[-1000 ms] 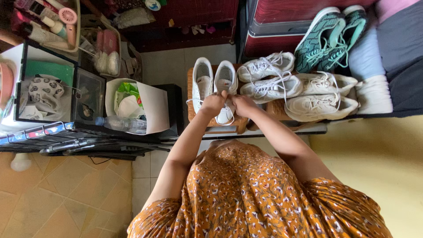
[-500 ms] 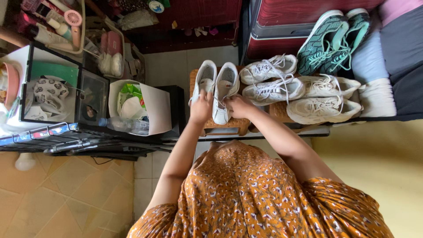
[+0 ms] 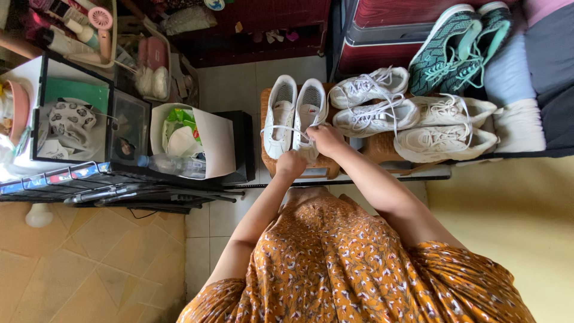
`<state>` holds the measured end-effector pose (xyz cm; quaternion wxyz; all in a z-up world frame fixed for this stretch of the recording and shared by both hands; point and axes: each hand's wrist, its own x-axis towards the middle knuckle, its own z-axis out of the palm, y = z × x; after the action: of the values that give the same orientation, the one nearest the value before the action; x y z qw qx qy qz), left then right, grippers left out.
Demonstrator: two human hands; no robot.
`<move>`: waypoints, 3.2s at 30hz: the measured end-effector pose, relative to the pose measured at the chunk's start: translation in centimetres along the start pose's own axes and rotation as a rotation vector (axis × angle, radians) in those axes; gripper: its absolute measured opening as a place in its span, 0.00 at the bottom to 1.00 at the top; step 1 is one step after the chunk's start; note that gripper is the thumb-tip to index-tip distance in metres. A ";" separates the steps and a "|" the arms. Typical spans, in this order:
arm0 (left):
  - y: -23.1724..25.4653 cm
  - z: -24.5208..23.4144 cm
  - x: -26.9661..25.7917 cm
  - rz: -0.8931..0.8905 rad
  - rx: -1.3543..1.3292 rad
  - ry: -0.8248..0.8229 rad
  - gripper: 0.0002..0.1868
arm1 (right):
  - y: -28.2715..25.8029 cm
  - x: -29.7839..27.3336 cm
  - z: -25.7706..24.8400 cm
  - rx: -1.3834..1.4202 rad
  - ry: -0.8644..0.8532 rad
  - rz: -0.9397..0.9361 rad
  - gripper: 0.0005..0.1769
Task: The person unlaces a pair of white sneakers, removes the laces, and then relaces the same shoes. The person repeats this process with a second pair of white sneakers, removing and reinserting the laces through the eyelets.
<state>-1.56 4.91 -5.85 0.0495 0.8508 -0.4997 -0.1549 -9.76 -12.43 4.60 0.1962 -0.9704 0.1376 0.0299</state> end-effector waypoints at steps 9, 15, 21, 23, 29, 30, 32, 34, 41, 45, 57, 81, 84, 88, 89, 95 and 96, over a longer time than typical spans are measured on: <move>0.6 -10.4 1.3 0.007 -0.137 0.346 0.19 | 0.2 0.2 -1.5 0.124 -0.119 0.022 0.14; 2.8 -11.7 3.4 0.147 0.102 0.148 0.07 | 0.5 -0.1 -2.0 0.134 -0.132 0.053 0.16; 2.4 -12.1 4.1 0.261 0.091 0.385 0.09 | 1.3 0.6 -1.3 0.115 -0.185 0.114 0.13; 1.5 -13.5 4.1 0.163 -0.043 0.496 0.07 | 1.6 0.7 -1.1 -0.042 -0.251 0.116 0.13; -2.4 -18.9 1.1 0.011 0.070 0.887 0.08 | 1.7 0.1 -1.5 0.050 -0.194 0.010 0.16; -2.4 -19.3 0.5 -0.028 0.091 0.873 0.09 | 1.6 0.2 -1.6 0.036 -0.174 -0.013 0.18; -2.3 -19.4 -0.5 -0.097 0.131 0.838 0.09 | 1.2 0.2 -1.8 0.015 -0.135 -0.050 0.21; -2.2 -18.9 -1.2 -0.154 0.125 0.812 0.10 | 1.0 0.1 -1.8 0.015 -0.115 -0.032 0.21; -1.1 -15.2 -0.9 0.044 0.113 0.556 0.19 | 0.1 -0.2 -3.4 0.255 -0.168 0.106 0.16; 0.7 -12.2 0.4 0.160 0.138 0.446 0.13 | -1.4 0.1 -3.6 -0.013 0.142 -0.069 0.17; 0.3 -8.7 -0.8 0.142 -0.052 0.277 0.07 | -0.1 -1.4 -3.0 0.079 -0.038 -0.078 0.15; -12.1 -16.9 -10.8 -0.119 -0.300 0.428 0.09 | 9.2 -18.8 -20.4 2.020 0.628 -0.450 0.15; -13.1 -17.2 -13.6 -0.273 -0.228 0.372 0.09 | 9.9 -21.2 -20.0 2.084 0.771 -0.452 0.15; -11.3 -16.9 -15.3 -0.432 0.012 0.191 0.12 | 10.0 -24.0 -19.5 2.045 0.792 -0.639 0.19; -10.1 -16.9 -15.2 -0.440 0.085 0.155 0.15 | 9.5 -24.2 -19.2 2.057 0.777 -0.651 0.18; 3.0 -19.5 -13.1 0.227 -0.543 0.613 0.21 | 2.0 -24.2 -16.5 2.212 0.584 -0.474 0.10; 6.9 -19.8 -12.4 0.272 -0.663 0.564 0.11 | 0.3 -24.0 -16.0 2.126 0.525 -0.375 0.11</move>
<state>-6.75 10.81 17.20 0.4734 0.7246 -0.4972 -0.0610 -32.83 -12.76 21.96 0.8946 -0.2894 -0.0184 -0.3399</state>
